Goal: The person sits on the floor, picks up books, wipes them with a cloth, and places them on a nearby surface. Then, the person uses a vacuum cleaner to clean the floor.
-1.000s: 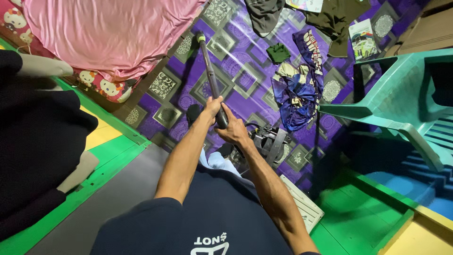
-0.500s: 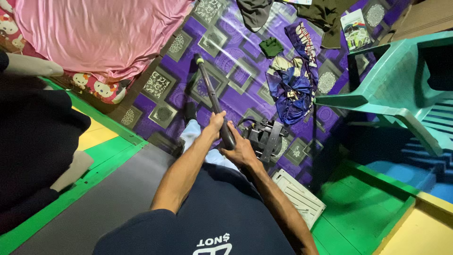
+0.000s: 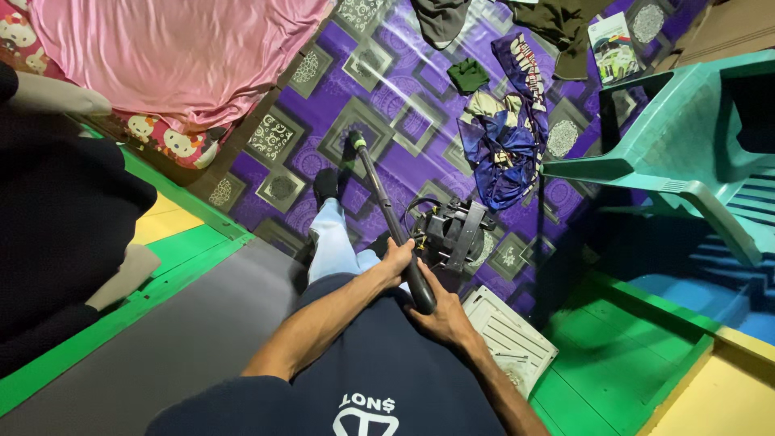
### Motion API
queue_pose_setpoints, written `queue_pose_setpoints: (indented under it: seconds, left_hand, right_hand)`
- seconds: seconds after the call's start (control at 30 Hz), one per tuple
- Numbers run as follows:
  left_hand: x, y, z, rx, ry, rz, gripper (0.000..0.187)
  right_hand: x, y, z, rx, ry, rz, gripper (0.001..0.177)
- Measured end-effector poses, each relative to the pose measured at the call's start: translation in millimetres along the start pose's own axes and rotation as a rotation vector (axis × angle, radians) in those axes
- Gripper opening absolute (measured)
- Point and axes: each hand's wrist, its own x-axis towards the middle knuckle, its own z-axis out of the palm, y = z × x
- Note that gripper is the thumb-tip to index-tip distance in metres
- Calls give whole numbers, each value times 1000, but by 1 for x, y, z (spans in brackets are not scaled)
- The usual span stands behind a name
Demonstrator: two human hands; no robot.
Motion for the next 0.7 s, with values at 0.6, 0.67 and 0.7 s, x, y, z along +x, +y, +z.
queue_pose_setpoints:
  seconds: [0.6,0.67,0.7]
  left_hand:
    - [46,102,-29,-244,29,43,56]
    - [60,122,-37,-270,20,94,54]
    - [66,130,-42,-283,17,118,52]
  right_hand:
    - [108,-21,10,-161,16,-300,103]
    - [125,-34,11,-166,38,-353,102]
    - [133,-42,11,-170,26,-341,103]
